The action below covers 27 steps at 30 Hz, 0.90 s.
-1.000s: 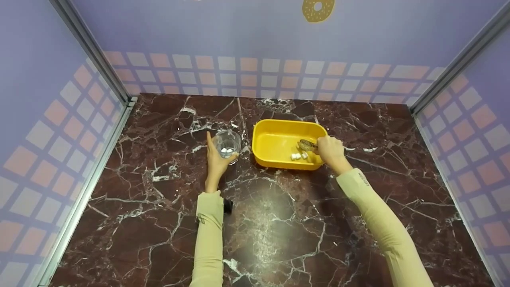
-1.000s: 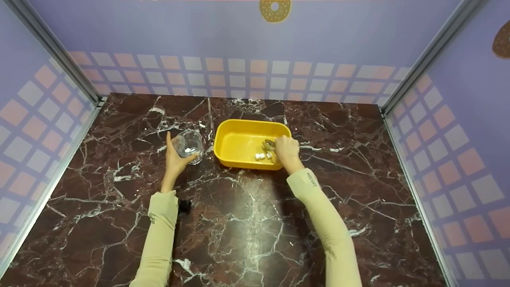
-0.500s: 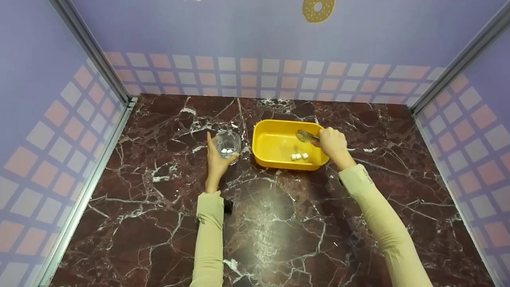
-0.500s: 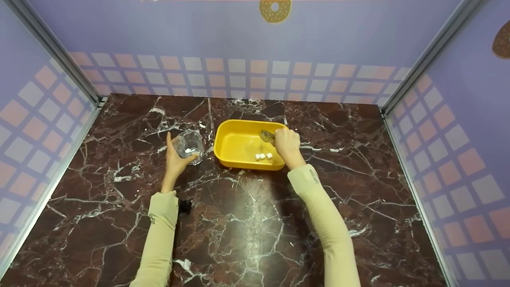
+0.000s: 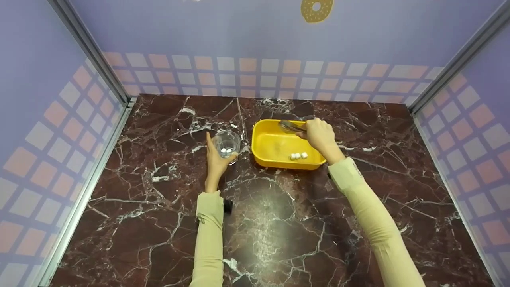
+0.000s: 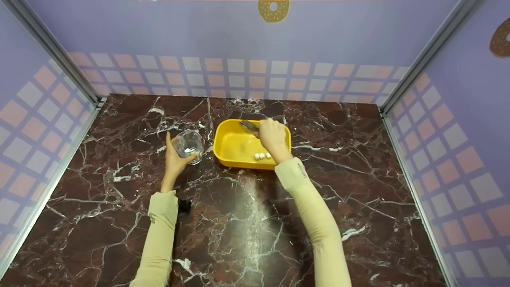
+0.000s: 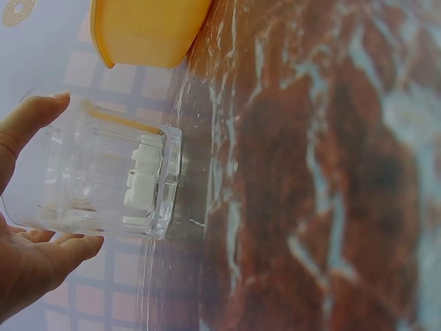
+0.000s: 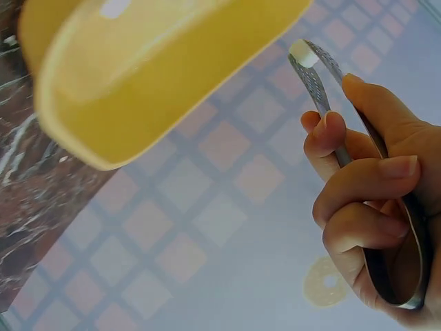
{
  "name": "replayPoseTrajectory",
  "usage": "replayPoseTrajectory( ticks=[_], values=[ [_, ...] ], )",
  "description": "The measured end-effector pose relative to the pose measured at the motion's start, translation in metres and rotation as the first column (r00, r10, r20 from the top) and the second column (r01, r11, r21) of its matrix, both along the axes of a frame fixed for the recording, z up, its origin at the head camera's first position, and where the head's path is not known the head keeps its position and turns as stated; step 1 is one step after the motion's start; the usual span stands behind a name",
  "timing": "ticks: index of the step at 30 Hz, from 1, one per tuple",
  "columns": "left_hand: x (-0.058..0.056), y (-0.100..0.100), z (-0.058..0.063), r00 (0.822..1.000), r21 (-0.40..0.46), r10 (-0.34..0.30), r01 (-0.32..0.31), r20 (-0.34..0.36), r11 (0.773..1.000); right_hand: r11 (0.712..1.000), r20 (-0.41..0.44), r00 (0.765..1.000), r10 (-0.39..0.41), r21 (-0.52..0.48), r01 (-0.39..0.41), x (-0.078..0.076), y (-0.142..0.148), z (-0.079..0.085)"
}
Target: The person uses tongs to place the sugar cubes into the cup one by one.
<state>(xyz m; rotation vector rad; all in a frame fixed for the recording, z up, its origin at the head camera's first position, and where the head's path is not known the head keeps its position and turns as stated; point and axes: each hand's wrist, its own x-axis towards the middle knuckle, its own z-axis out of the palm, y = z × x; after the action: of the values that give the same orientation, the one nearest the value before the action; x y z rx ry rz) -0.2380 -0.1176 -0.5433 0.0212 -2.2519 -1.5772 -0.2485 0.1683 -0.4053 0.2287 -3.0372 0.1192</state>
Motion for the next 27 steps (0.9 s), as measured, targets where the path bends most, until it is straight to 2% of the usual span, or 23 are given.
replayPoseTrajectory(
  ticks=[12,22,27],
  values=[
    [0.002,0.0,0.002,1.0,0.015,-0.004,0.004,-0.009,1.0,0.995,0.004,0.995,0.098,-0.039,-0.097,-0.002,-0.056,0.018],
    [0.002,-0.001,0.002,1.0,-0.003,0.014,-0.014,-0.006,1.0,0.98,0.017,0.983,0.185,-0.082,-0.183,0.005,-0.102,0.013],
    [0.001,0.0,0.003,1.0,-0.013,0.004,-0.003,0.012,1.0,0.974,-0.006,0.976,0.219,-0.051,-0.219,0.01,-0.119,0.007]
  ],
)
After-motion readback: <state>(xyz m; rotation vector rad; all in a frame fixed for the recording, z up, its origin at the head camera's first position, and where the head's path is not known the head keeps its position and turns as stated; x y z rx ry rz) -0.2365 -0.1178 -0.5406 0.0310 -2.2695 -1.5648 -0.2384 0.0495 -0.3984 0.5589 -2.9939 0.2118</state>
